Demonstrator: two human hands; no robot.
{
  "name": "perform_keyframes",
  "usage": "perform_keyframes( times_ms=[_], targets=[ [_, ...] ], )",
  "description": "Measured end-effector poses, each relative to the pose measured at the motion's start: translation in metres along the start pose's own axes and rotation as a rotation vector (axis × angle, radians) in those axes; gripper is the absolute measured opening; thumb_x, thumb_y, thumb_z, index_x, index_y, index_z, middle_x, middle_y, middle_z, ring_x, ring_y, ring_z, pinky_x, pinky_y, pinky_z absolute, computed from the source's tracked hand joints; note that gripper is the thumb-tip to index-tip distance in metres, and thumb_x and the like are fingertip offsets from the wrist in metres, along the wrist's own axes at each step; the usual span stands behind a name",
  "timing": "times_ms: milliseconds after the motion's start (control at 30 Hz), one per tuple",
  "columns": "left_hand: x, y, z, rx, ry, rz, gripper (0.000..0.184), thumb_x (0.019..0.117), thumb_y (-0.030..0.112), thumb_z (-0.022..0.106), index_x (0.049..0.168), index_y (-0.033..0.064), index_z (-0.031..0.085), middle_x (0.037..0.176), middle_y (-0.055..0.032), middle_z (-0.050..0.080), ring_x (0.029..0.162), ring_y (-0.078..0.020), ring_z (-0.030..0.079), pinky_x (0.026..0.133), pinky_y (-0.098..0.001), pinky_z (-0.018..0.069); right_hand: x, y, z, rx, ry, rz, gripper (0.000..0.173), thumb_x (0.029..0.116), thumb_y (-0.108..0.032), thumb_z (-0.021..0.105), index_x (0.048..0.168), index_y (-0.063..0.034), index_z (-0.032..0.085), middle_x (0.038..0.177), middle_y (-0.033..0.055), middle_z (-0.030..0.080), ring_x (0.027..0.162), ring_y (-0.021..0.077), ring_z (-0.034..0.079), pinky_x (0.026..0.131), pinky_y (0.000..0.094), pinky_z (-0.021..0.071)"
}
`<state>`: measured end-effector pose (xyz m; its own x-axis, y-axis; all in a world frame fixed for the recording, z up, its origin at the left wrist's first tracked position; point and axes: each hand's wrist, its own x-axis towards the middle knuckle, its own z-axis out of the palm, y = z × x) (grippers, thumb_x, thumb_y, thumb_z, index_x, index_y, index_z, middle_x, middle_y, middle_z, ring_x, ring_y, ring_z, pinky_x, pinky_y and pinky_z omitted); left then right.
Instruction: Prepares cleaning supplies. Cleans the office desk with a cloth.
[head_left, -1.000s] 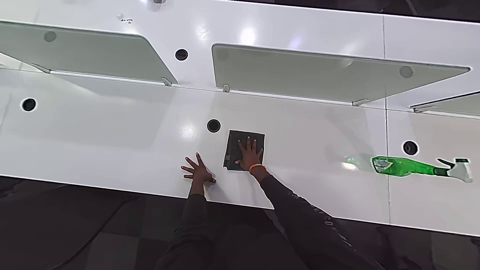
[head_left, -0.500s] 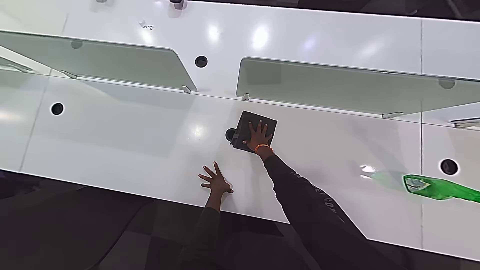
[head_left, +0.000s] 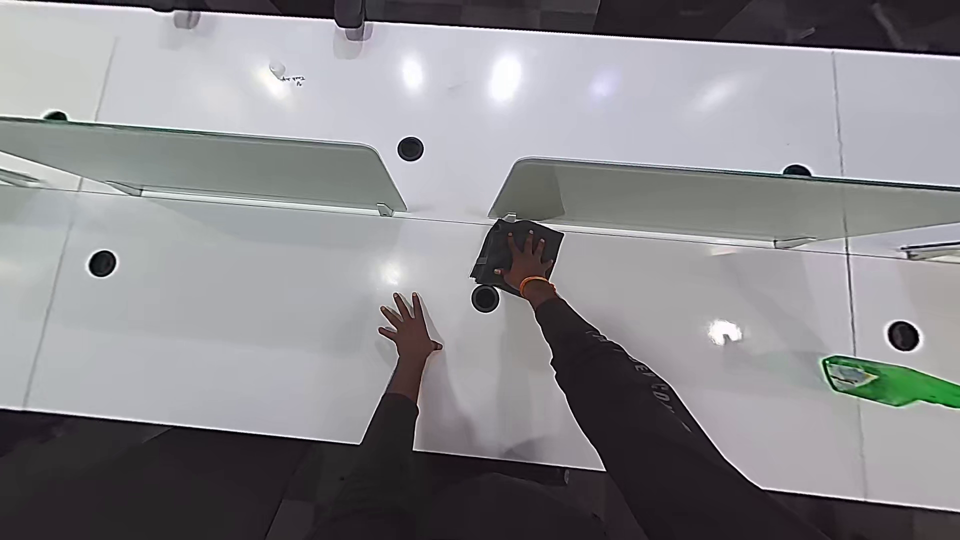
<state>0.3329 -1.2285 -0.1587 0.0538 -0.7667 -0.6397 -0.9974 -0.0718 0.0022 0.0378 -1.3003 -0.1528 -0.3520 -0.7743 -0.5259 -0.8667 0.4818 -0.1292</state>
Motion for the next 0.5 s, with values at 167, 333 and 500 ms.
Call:
perform_keyframes(
  times_ms=[167, 333, 500],
  targets=[
    [0.023, -0.006, -0.009, -0.017, -0.171, 0.035, 0.172, 0.0432, 0.051, 0.101, 0.165, 0.0240, -0.018, 0.162, -0.0251, -0.038, 0.147, -0.0654, -0.021, 0.096, -0.0925, 0.0232, 0.011, -0.009, -0.001, 0.000, 0.011, 0.022, 0.097, 0.0821, -0.055, 0.081, 0.162, -0.0299, 0.032, 0.173, 0.0190, 0.005, 0.155, 0.0547, 0.007, 0.102, 0.0889, 0.0248],
    [0.029, 0.002, -0.013, -0.034, -0.232, 0.000, 0.174, 0.0410, 0.045, 0.102, 0.164, 0.0259, -0.020, 0.160, -0.0261, -0.041, 0.144, -0.0667, -0.026, 0.095, -0.0945, 0.0197, 0.012, -0.010, -0.004, -0.016, -0.033, 0.051, 0.097, 0.0832, -0.055, 0.080, 0.163, -0.0298, 0.031, 0.174, 0.0170, 0.001, 0.157, 0.0512, 0.003, 0.106, 0.0857, 0.0248],
    [0.030, 0.004, -0.017, -0.037, -0.224, 0.004, 0.173, 0.0410, 0.043, 0.101, 0.164, 0.0274, -0.020, 0.160, -0.0265, -0.041, 0.143, -0.0678, -0.026, 0.094, -0.0951, 0.0183, 0.011, -0.021, -0.009, -0.013, -0.065, 0.102, 0.095, 0.0872, -0.055, 0.076, 0.164, -0.0287, 0.027, 0.174, 0.0172, -0.002, 0.157, 0.0511, 0.002, 0.108, 0.0847, 0.0235]
  ],
)
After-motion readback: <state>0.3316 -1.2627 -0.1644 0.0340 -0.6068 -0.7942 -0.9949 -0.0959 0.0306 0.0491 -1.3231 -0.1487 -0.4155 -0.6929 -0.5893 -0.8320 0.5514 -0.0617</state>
